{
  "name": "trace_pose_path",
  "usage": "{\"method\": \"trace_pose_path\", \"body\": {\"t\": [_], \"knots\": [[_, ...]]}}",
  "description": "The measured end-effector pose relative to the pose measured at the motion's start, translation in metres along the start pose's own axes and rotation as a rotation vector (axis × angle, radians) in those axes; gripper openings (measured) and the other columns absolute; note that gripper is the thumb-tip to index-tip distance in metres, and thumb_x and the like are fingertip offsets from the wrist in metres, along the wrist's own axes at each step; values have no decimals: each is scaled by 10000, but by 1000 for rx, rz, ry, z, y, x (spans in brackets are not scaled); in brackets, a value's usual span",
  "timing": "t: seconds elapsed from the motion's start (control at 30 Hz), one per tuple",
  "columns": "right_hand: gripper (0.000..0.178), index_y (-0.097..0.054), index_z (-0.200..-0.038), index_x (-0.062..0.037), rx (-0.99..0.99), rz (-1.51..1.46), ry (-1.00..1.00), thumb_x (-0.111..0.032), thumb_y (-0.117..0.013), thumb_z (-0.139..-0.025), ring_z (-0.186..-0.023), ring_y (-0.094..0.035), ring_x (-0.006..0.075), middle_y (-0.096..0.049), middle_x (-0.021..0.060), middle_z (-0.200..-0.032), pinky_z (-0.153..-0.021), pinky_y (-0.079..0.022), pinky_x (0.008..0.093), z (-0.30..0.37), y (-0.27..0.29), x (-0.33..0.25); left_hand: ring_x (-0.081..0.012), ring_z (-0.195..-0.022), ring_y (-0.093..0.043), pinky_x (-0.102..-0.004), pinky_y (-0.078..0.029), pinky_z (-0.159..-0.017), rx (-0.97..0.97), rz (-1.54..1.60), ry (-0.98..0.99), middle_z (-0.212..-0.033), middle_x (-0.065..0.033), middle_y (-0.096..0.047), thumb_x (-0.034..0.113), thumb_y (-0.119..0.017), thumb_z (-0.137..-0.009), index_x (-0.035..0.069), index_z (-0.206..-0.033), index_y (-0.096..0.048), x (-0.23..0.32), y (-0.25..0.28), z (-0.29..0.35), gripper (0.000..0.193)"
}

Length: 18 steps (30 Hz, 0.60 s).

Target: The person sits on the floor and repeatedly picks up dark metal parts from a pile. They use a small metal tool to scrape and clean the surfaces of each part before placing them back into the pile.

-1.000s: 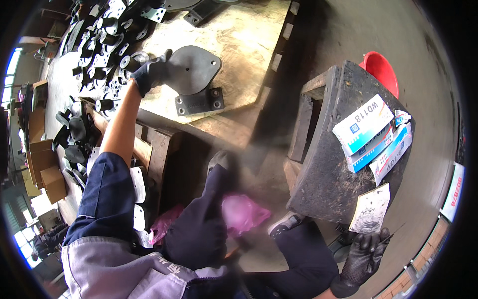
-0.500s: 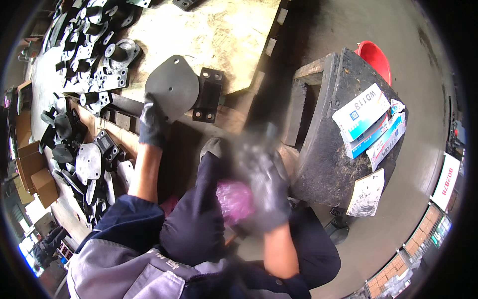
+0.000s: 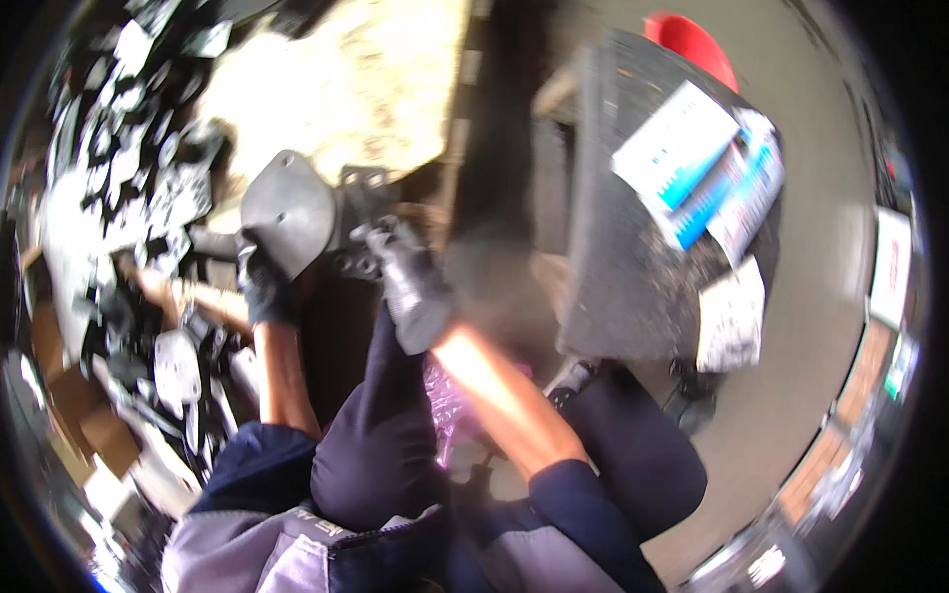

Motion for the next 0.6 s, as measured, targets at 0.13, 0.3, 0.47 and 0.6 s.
{"method": "trace_pose_path", "body": {"t": [0.13,0.3,0.47,0.6], "knots": [[84,-586,-970,-75,101,146,4,-109,-537,-911,-905,-535,129,-620,28,-943,-842,-431,317,34,5,-4,-239,-950,-611,-369,-494,-838,-87,-718,-418,-1059,-187,-644,626,-282,-945,-46,-1195,-545,30,-10,33,764],[199,-546,-1136,-55,123,93,143,-79,-489,-947,-936,-564,125,-594,58,-1053,-840,-459,285,160,-29,-87,-240,-828,-653,-387,-515,-738,-236,-598,-358,-947,-187,-679,610,-268,-954,-46,-1093,-606,88,-43,92,751],[296,-544,-1213,-65,80,-13,275,-150,-508,-931,-1056,-555,224,-576,79,-1160,-932,-434,415,251,-5,-130,-300,-719,-638,-417,-510,-677,-480,-1080,-772,-854,-225,-648,333,-316,-1022,-53,-1098,-543,134,-119,149,454],[301,-541,-1177,-6,78,-77,243,-166,-525,-922,-1019,-584,251,-602,113,-1056,-927,-466,407,273,54,-145,-341,-753,-632,-395,-497,-649,-830,-266,-944,-749,-232,-613,222,-333,-1007,-22,-1069,-540,179,-166,218,326]]}}
Point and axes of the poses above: each hand's wrist, its own z-axis away from the middle knuckle, its own y-axis out of the back of the hand, x = y × z, the point moved 3 cm from there along -z, towards the middle knuckle
